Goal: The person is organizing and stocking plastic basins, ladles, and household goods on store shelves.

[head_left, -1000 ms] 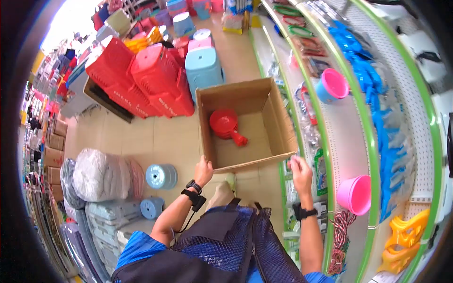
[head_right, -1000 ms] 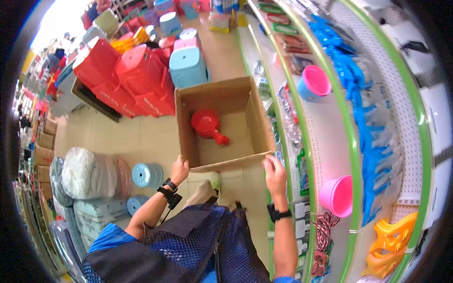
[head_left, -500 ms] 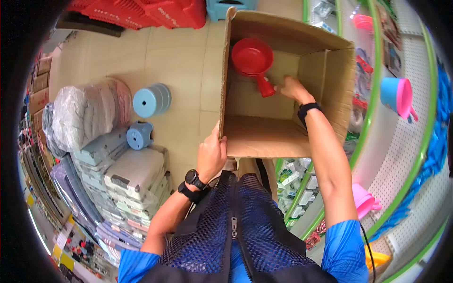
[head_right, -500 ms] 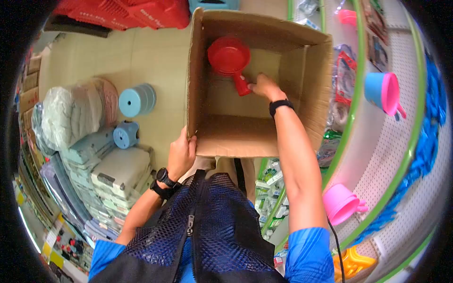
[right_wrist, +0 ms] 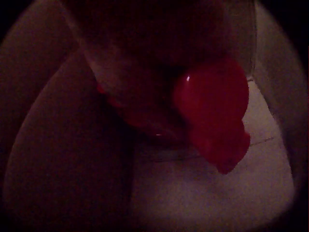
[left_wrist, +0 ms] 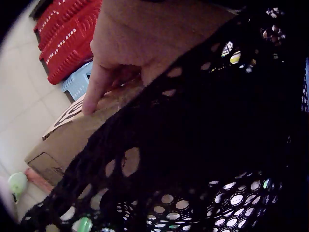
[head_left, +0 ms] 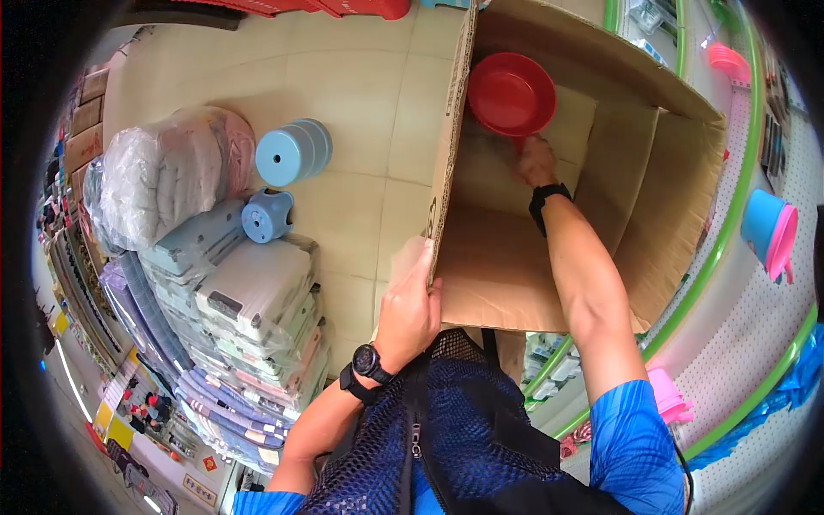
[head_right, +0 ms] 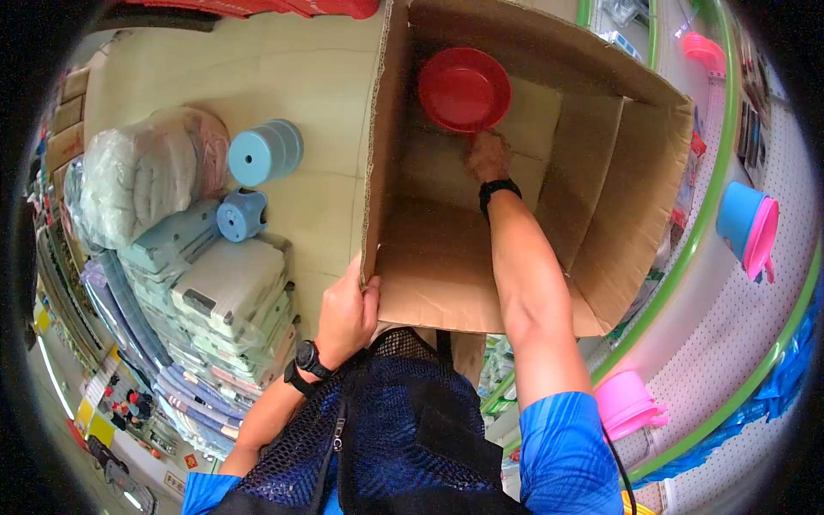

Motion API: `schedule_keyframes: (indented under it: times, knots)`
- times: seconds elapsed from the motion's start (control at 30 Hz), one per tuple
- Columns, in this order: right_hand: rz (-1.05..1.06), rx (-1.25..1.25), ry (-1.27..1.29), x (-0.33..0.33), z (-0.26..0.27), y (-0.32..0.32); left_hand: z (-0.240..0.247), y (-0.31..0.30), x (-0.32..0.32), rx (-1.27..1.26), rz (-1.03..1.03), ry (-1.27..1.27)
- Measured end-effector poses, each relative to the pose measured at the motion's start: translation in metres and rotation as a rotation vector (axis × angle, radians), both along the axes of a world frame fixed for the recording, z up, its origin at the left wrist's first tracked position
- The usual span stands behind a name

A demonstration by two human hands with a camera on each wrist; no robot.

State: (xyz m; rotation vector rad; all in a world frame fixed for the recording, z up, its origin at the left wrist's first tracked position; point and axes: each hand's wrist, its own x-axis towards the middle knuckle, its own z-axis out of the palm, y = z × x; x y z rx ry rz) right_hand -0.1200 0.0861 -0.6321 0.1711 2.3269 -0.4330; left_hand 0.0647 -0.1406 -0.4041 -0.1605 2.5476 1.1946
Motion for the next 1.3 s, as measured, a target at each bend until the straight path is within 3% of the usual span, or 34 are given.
schedule_keyframes:
  times: [0.17, 0.23, 0.27, 0.33, 0.37, 0.43, 0.53, 0.6, 0.67, 0.73, 0.8, 0.9, 0.97, 1.03, 1.13, 1.17, 1.2, 1.3]
  knots:
    - [-0.11, 0.039, 0.013, -0.011, 0.035, 0.016, 0.004, -0.001, -0.001, -0.013, -0.034, -0.084]
    - [-0.307, -0.281, -0.151, -0.009, 0.071, 0.032, 0.0, -0.001, -0.001, -0.007, -0.046, -0.037]
    - [-0.308, -0.268, -0.135, -0.007, 0.103, 0.038, 0.002, -0.001, -0.001, 0.009, -0.047, -0.023]
    - [-0.369, -0.519, -0.313, 0.005, 0.173, 0.049, 0.003, -0.001, -0.003, 0.001, -0.041, -0.061]
    - [-0.378, -0.605, -0.361, 0.018, 0.183, 0.065, -0.004, 0.0, 0.0, -0.015, -0.02, 0.07]
    - [-0.465, -0.836, -0.457, 0.045, 0.221, 0.084, -0.01, -0.002, 0.001, -0.014, -0.05, 0.102]
    - [-0.661, -1.024, -0.441, 0.092, 0.299, 0.085, 0.009, -0.009, -0.007, -0.033, -0.152, -0.007]
    - [-0.704, -1.09, -0.424, 0.121, 0.331, 0.09, 0.003, -0.014, -0.008, -0.054, -0.127, 0.15]
    - [-0.697, -1.132, -0.342, 0.152, 0.347, 0.092, 0.028, -0.017, -0.023, -0.034, -0.099, 0.163]
    - [-0.739, -1.193, -0.293, 0.175, 0.365, 0.088, 0.057, -0.019, -0.042, 0.112, 0.029, 0.359]
    - [-0.752, -1.213, -0.223, 0.194, 0.374, 0.082, 0.082, -0.014, -0.058, 0.236, 0.04, 0.335]
    - [-0.758, -1.203, -0.116, 0.214, 0.379, 0.074, 0.104, -0.002, -0.078, 0.802, 0.03, 0.079]
    - [-0.76, -1.178, -0.056, 0.22, 0.382, 0.069, 0.118, 0.015, -0.082, 0.8, -0.028, 0.076]
    - [-0.605, -0.921, 0.191, 0.226, 0.388, 0.063, 0.138, 0.034, -0.079, 0.678, -0.13, 0.065]
    - [-0.58, -0.747, 0.436, 0.234, 0.387, 0.051, 0.15, 0.062, -0.072, 0.715, -0.19, 0.075]
    - [-0.579, -0.75, 0.448, 0.236, 0.392, 0.05, 0.162, 0.073, -0.067, 0.882, -0.191, 0.08]
    - [-0.563, -0.703, 0.461, 0.236, 0.398, 0.048, 0.144, 0.075, -0.071, 0.776, -0.259, 0.189]
    - [-0.561, -0.703, 0.466, 0.241, 0.407, 0.05, 0.153, 0.079, -0.072, 0.848, -0.259, 0.098]
